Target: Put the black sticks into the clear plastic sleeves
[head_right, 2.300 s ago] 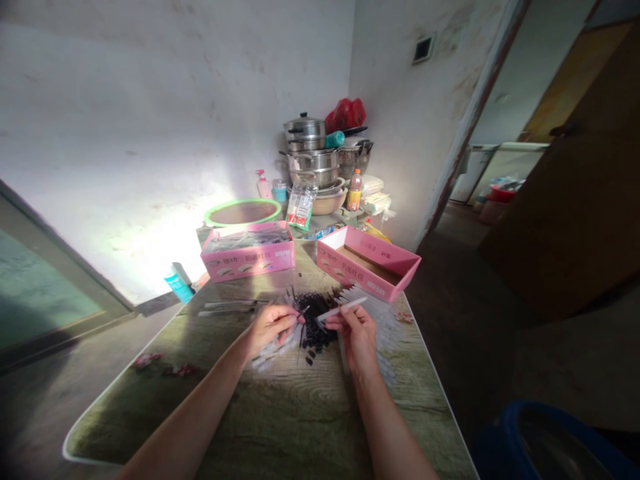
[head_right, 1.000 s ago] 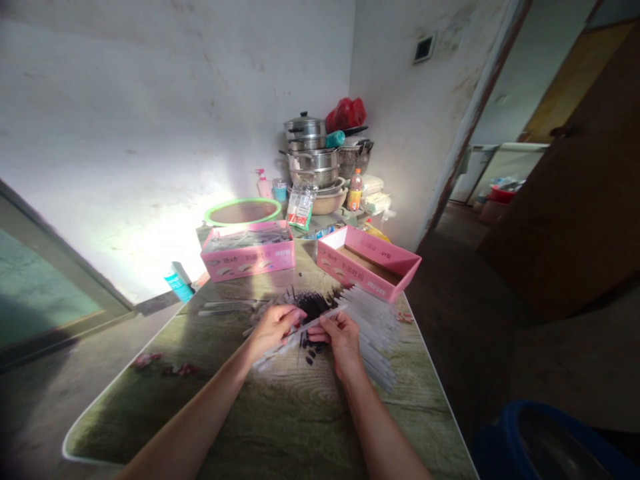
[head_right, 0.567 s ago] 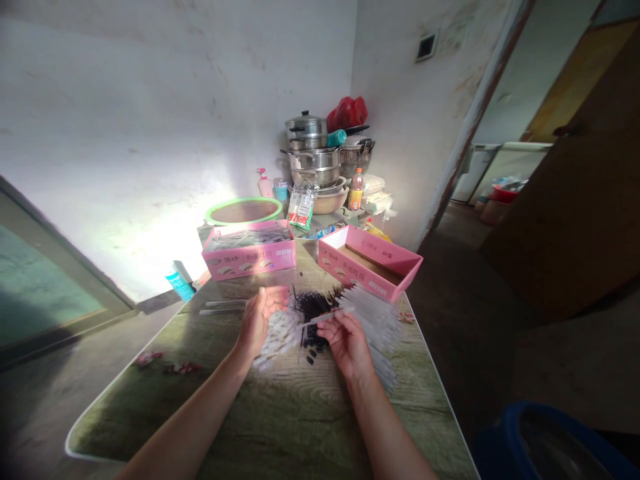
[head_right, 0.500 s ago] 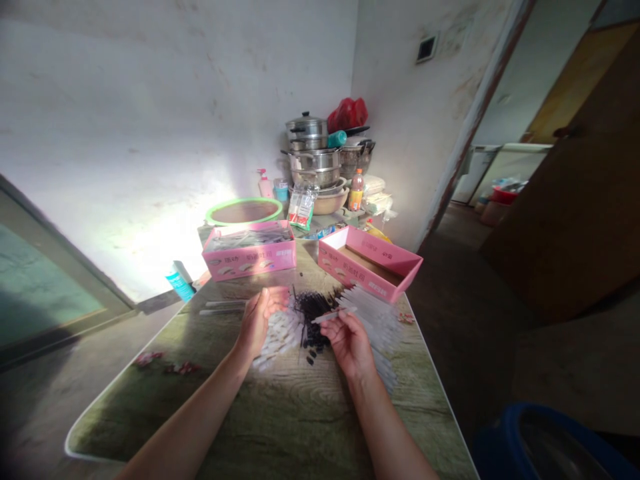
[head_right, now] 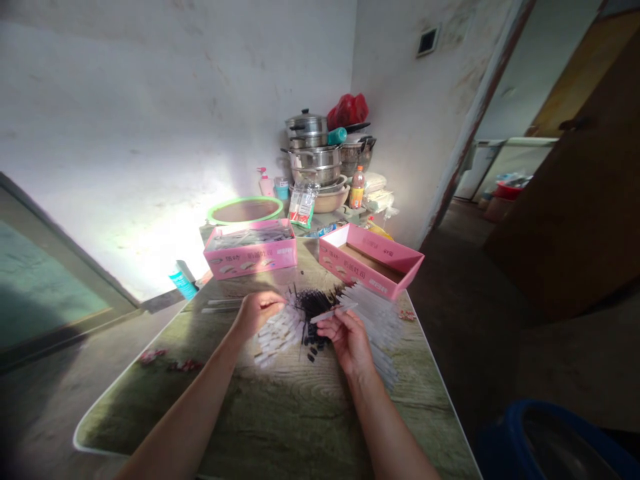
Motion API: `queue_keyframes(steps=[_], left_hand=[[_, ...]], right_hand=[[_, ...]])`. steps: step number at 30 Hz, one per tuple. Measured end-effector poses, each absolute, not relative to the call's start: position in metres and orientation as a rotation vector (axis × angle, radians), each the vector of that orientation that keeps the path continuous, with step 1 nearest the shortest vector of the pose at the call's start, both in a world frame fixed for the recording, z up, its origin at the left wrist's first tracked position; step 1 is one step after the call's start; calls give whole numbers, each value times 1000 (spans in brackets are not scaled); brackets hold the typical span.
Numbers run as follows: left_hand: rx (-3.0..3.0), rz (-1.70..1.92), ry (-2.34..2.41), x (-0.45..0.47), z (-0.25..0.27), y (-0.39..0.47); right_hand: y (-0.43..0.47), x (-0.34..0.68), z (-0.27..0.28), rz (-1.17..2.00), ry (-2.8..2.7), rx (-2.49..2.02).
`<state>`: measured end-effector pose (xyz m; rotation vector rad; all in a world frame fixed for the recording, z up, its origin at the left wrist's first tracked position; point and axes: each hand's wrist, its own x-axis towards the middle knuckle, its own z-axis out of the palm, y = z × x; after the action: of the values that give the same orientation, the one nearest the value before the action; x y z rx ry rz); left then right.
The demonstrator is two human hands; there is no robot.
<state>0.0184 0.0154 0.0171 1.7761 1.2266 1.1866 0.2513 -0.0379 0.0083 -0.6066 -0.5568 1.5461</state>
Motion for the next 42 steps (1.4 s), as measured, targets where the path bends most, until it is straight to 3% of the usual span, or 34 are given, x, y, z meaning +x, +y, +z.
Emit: queue_keyframes(steps=[10, 32, 37, 42], left_hand=[[2375, 729, 1019, 58, 15, -10], [2446, 601, 969, 58, 14, -10], [2312, 782, 1055, 56, 16, -8], [1608, 1127, 1055, 61, 16, -7]], right_hand=[[-33, 263, 11, 1459, -441, -642], [-34, 259, 6, 1479, -471, -650], [-34, 258, 7, 1484, -481, -660], [-36, 256, 9, 1445, -522, -701]])
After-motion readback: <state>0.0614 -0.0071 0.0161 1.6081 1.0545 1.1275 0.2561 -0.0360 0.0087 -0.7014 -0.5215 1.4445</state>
